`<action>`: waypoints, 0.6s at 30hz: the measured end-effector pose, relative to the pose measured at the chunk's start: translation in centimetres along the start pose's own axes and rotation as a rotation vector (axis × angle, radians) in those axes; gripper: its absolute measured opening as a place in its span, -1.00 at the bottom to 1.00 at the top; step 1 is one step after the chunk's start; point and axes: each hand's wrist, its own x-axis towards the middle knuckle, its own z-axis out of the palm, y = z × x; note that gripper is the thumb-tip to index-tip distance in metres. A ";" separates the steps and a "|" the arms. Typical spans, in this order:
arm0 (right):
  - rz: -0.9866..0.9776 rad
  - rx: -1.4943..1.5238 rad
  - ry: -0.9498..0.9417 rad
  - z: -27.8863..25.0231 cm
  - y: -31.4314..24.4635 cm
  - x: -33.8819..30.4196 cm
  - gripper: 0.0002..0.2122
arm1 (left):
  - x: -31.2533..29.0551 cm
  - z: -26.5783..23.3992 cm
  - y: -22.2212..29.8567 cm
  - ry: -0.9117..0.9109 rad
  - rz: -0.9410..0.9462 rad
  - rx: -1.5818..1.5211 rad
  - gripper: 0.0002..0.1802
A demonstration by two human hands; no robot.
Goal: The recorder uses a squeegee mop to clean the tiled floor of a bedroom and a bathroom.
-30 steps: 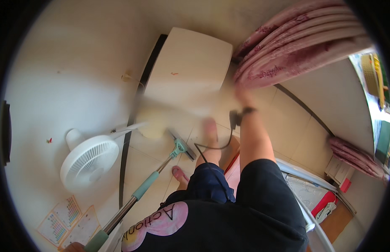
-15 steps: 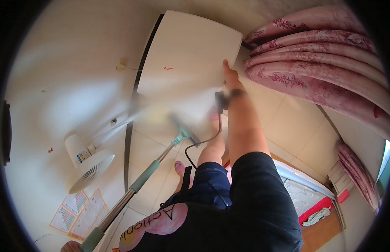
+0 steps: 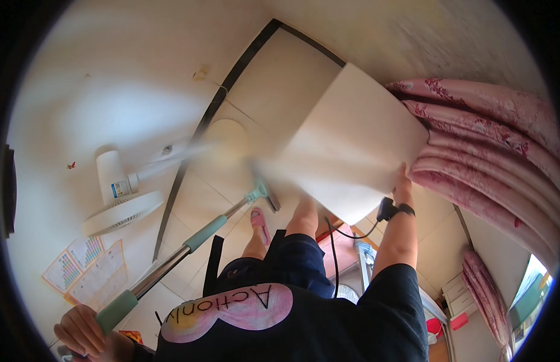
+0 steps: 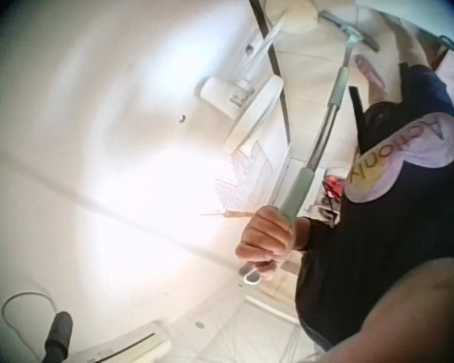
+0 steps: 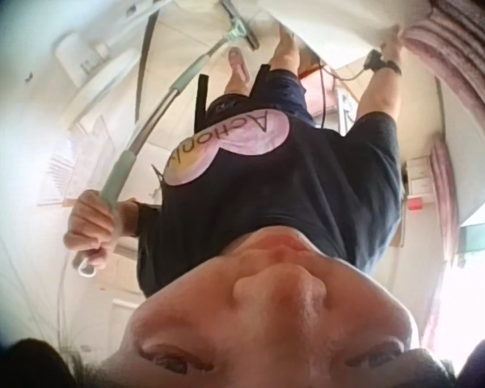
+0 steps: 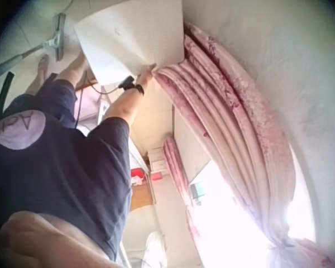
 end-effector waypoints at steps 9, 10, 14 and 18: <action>0.183 -0.126 0.173 -5.2 0.1 -4.4 -0.45 | 2.1 0.8 -0.4 -0.012 -0.034 0.029 -0.70; 0.182 -0.100 0.136 -5.9 0.8 -3.5 -0.44 | 2.5 1.4 -0.7 -0.012 -0.039 0.048 -0.69; 0.169 -0.004 0.164 -5.3 1.1 -3.6 -0.42 | 2.6 2.2 0.0 -0.103 -0.090 0.002 -0.69; -0.074 -0.538 0.328 -7.6 3.1 0.7 -0.39 | 4.7 0.0 1.7 -0.106 -0.224 -0.025 -0.79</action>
